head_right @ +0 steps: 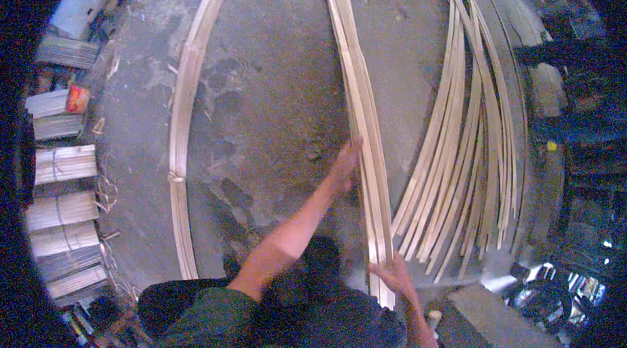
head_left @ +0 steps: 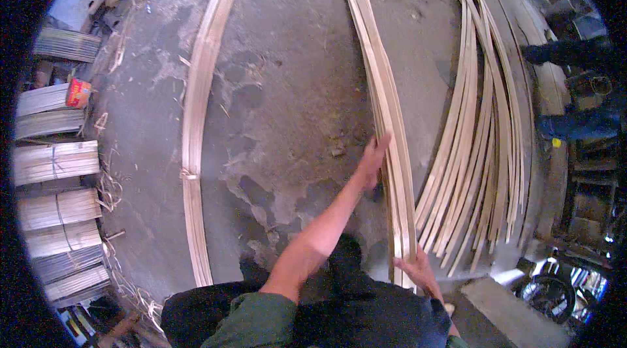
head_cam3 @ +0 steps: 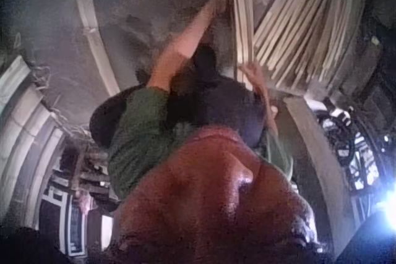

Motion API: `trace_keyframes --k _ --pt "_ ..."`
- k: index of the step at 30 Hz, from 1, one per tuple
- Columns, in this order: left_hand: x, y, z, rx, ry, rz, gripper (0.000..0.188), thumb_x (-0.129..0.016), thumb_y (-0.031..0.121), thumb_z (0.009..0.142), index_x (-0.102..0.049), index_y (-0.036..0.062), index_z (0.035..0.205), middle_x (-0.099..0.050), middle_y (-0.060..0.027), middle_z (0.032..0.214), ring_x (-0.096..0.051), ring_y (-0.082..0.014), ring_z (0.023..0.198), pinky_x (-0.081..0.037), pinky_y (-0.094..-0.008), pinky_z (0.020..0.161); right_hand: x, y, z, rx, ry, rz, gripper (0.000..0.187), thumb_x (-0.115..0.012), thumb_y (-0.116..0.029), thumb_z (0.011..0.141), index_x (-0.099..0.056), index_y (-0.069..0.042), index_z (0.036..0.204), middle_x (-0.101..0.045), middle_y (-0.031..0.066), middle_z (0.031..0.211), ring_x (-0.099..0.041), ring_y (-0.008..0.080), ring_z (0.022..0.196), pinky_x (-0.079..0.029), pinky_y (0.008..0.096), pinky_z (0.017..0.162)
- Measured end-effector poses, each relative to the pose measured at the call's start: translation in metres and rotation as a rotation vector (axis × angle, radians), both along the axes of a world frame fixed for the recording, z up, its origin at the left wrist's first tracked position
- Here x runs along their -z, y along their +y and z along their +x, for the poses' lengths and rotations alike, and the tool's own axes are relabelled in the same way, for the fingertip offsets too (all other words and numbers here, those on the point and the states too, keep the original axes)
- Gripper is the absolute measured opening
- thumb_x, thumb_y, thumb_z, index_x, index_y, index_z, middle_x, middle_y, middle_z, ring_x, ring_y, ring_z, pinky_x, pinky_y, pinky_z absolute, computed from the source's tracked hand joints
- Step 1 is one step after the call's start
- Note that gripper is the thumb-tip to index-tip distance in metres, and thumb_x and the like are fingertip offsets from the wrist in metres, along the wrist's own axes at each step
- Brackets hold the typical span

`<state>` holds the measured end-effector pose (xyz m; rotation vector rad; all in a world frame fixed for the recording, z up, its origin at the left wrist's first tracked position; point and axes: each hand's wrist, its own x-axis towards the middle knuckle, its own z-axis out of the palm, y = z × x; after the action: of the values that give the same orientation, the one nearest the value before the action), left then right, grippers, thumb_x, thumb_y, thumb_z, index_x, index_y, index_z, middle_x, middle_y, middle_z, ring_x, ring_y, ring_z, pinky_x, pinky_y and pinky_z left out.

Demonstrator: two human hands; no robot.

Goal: The person sits on the floor and repeatedly picks up, aligns, and stacks thin wooden strips into neat bundles. The person occasionally ties the bundles with string and places them aside.

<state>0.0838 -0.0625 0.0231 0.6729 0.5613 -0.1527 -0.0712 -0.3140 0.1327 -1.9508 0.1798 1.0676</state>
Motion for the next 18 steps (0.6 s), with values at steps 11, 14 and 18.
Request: trace_keyframes --k 11,14,18 --pt "-0.061 -0.060 -0.049 -0.023 -0.153 0.136 0.042 -0.077 0.018 0.081 -0.055 0.0040 0.114 -0.066 -0.0068 0.090 -0.065 -0.0159 0.077 -0.057 -0.0324 0.067 0.019 0.001 -0.025 0.030 -0.297 -0.025 0.069 -0.083 -0.024 0.071 -0.046 -0.003 0.125 -0.063 0.0157 0.103 -0.063 0.0277 0.094 -0.052 0.0404 0.082" --pt "-0.047 -0.060 -0.039 -0.061 -0.156 0.281 0.043 -0.076 0.018 0.082 -0.054 0.0028 0.117 -0.066 -0.0060 0.091 -0.065 -0.0157 0.080 -0.057 -0.0337 0.069 0.047 0.002 -0.027 0.095 -0.212 0.009 0.067 -0.079 -0.022 0.076 -0.043 -0.003 0.130 -0.063 0.0158 0.108 -0.062 0.0265 0.097 -0.050 0.0395 0.086" --pt "0.010 -0.011 -0.011 0.067 -0.071 0.326 0.045 -0.075 0.020 0.083 -0.054 0.0028 0.119 -0.066 -0.0056 0.098 -0.065 -0.0169 0.083 -0.057 -0.0346 0.072 0.029 0.060 0.005 -0.005 -0.432 0.010 0.073 -0.075 -0.032 0.079 -0.039 0.000 0.134 -0.065 0.0216 0.103 -0.065 0.0336 0.093 -0.051 0.0405 0.083"
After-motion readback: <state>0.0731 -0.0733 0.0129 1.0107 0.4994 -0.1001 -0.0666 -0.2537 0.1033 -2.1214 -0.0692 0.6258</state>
